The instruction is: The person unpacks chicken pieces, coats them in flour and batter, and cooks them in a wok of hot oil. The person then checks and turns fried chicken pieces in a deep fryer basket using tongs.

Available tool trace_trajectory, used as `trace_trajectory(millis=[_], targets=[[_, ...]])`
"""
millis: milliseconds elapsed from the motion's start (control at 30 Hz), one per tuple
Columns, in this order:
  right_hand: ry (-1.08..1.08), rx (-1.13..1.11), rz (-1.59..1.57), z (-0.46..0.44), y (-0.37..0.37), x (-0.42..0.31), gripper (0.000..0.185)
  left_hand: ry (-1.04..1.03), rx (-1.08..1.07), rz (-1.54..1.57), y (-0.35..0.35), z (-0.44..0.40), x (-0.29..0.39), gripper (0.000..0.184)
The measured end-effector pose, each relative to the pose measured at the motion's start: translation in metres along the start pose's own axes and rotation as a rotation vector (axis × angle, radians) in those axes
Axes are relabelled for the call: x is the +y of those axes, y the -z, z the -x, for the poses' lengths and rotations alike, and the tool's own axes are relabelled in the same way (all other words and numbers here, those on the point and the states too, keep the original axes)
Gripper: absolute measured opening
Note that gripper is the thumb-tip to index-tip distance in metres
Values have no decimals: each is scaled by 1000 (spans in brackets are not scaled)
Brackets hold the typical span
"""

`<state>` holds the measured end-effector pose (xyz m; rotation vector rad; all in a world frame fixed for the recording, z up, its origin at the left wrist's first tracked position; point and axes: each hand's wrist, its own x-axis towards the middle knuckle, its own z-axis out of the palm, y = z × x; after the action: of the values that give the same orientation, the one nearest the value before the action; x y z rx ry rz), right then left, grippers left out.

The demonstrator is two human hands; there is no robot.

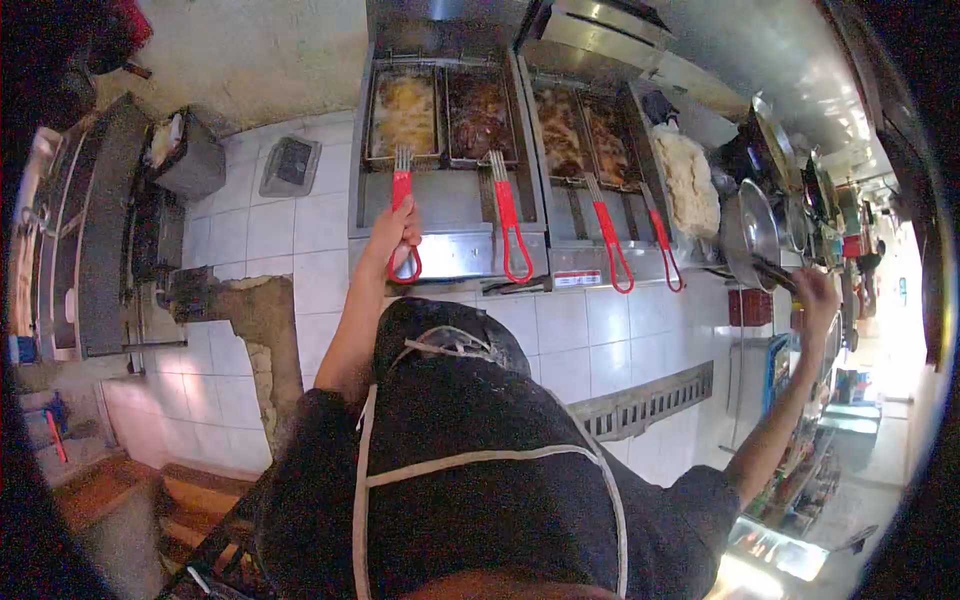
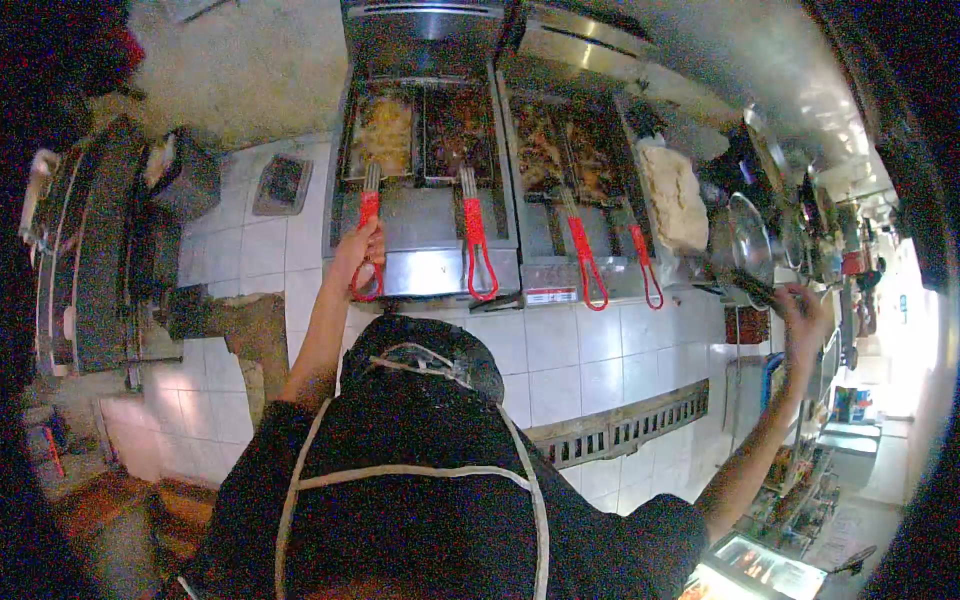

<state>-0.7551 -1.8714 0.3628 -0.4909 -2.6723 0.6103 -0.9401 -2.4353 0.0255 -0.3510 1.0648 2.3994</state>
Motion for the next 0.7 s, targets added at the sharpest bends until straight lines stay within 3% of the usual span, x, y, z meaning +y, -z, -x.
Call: trace_trajectory(millis=[67, 133, 200, 267, 300, 333, 367, 433, 500, 567, 633, 700], targets=[[-14, 371, -252, 37, 17, -47, 31, -9, -17, -22, -1, 6, -5, 27], [-15, 535, -415, 56, 7, -44, 32, -36, -26, -33, -3, 19, -11, 28], [-273, 236, -1181, 65, -6, 44, 32, -21, -4, -80, -4, 40, -19, 30], [-506, 184, -1324, 93, -89, -20, 40, -21, 19, -85, -7, 56, -16, 30], [-576, -206, -1387, 91, -122, -36, 43, -15, 38, -100, -8, 61, -16, 30], [-630, -359, -1472, 90, -162, -68, 46, -16, 54, -86, -7, 65, -21, 30], [-522, -504, -1617, 87, -194, -97, 50, -21, 31, -46, -6, 70, -26, 30], [-282, -769, -1562, 61, -244, -147, 52, -24, -1, -16, -4, 69, -27, 29], [-221, -709, -986, 28, -285, -188, 49, -41, 10, -46, -7, 72, -25, 28], [0, -809, -616, -11, -315, -236, 50, -65, 29, -76, -10, 77, -26, 24], [587, -645, -239, -59, -382, -242, 47, -73, 18, -48, -8, 75, -28, 24], [698, -501, 387, -80, -403, -301, 48, -25, -3, 16, -6, 75, -29, 24]])
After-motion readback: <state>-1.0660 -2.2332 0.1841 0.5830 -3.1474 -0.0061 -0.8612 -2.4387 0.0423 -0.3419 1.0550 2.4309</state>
